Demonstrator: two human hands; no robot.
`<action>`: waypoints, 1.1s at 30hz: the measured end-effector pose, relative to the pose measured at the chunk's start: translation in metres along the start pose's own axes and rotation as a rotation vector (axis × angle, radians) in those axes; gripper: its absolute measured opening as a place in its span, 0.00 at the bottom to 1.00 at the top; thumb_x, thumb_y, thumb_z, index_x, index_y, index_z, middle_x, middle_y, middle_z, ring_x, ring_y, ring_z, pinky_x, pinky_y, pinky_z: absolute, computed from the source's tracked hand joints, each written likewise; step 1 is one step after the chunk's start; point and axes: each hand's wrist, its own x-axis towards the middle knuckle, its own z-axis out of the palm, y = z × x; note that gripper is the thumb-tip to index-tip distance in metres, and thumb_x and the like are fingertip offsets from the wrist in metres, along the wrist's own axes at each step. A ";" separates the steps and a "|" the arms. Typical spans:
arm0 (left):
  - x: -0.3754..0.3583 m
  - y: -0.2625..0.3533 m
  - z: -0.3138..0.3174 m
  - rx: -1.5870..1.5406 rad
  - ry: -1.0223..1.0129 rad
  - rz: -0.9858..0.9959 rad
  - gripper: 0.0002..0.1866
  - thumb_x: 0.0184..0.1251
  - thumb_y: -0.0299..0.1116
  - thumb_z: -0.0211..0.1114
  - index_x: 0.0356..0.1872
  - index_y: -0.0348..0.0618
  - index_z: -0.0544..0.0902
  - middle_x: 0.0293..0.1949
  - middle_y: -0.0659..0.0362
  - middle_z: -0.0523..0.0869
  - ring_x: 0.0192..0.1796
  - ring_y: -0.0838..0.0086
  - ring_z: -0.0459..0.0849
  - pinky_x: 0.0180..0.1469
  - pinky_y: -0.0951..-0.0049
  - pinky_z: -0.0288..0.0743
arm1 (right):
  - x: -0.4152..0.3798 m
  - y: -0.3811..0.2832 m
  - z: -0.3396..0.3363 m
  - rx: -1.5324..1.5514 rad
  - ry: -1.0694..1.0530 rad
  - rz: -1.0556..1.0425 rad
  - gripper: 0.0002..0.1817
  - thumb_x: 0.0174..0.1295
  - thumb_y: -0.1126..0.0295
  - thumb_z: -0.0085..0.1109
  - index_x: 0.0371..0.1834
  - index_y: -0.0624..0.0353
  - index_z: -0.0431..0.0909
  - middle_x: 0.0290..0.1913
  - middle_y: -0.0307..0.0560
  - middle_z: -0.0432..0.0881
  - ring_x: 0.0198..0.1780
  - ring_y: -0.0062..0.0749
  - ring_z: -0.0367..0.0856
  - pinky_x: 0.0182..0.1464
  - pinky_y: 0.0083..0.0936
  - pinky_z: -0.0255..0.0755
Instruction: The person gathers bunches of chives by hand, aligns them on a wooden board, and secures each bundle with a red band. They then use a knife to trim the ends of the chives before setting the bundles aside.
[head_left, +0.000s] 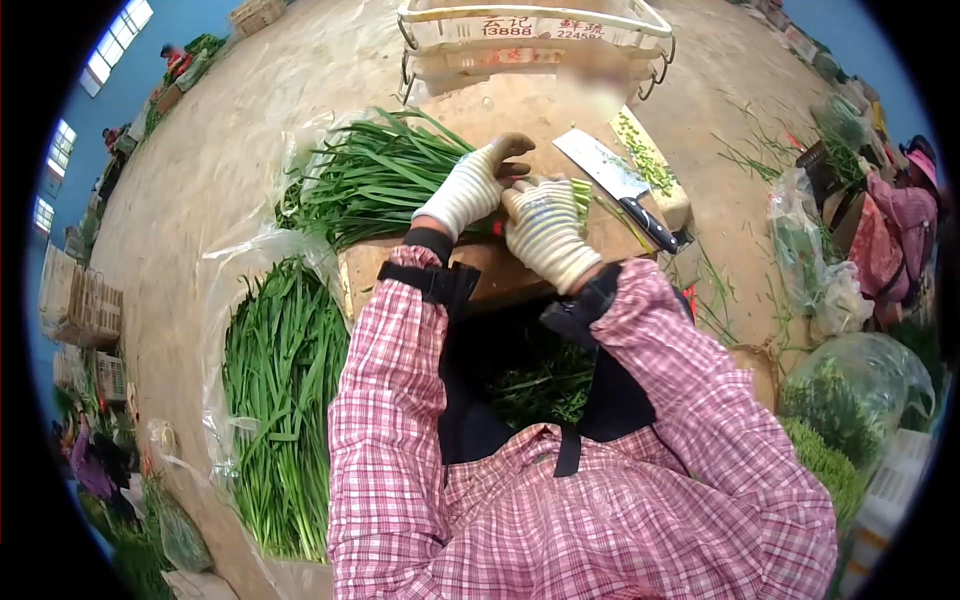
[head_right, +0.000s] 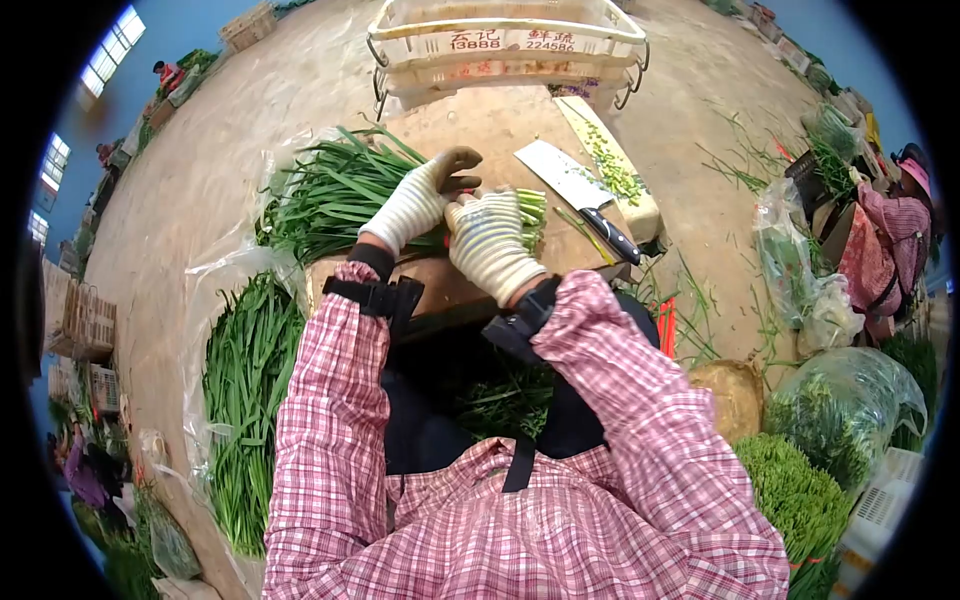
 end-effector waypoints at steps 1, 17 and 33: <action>0.001 0.001 -0.001 -0.030 0.017 -0.004 0.30 0.58 0.09 0.61 0.63 0.39 0.71 0.61 0.53 0.79 0.61 0.68 0.80 0.63 0.70 0.75 | -0.004 0.000 0.008 -0.007 0.027 0.031 0.05 0.58 0.63 0.60 0.32 0.47 0.85 0.33 0.46 0.85 0.40 0.44 0.83 0.53 0.45 0.68; -0.036 0.001 0.022 0.593 0.678 0.071 0.06 0.57 0.24 0.68 0.36 0.40 0.88 0.31 0.52 0.89 0.33 0.67 0.87 0.42 0.71 0.80 | 0.031 0.014 -0.029 -0.111 -0.408 0.001 0.10 0.59 0.62 0.57 0.35 0.51 0.86 0.34 0.48 0.88 0.41 0.42 0.87 0.46 0.40 0.74; -0.043 -0.008 0.042 0.471 0.671 0.041 0.07 0.60 0.19 0.67 0.39 0.38 0.84 0.32 0.56 0.88 0.34 0.73 0.86 0.42 0.73 0.80 | 0.053 0.043 -0.014 -0.061 -0.590 0.008 0.09 0.59 0.66 0.61 0.38 0.56 0.86 0.39 0.56 0.86 0.42 0.50 0.85 0.46 0.42 0.78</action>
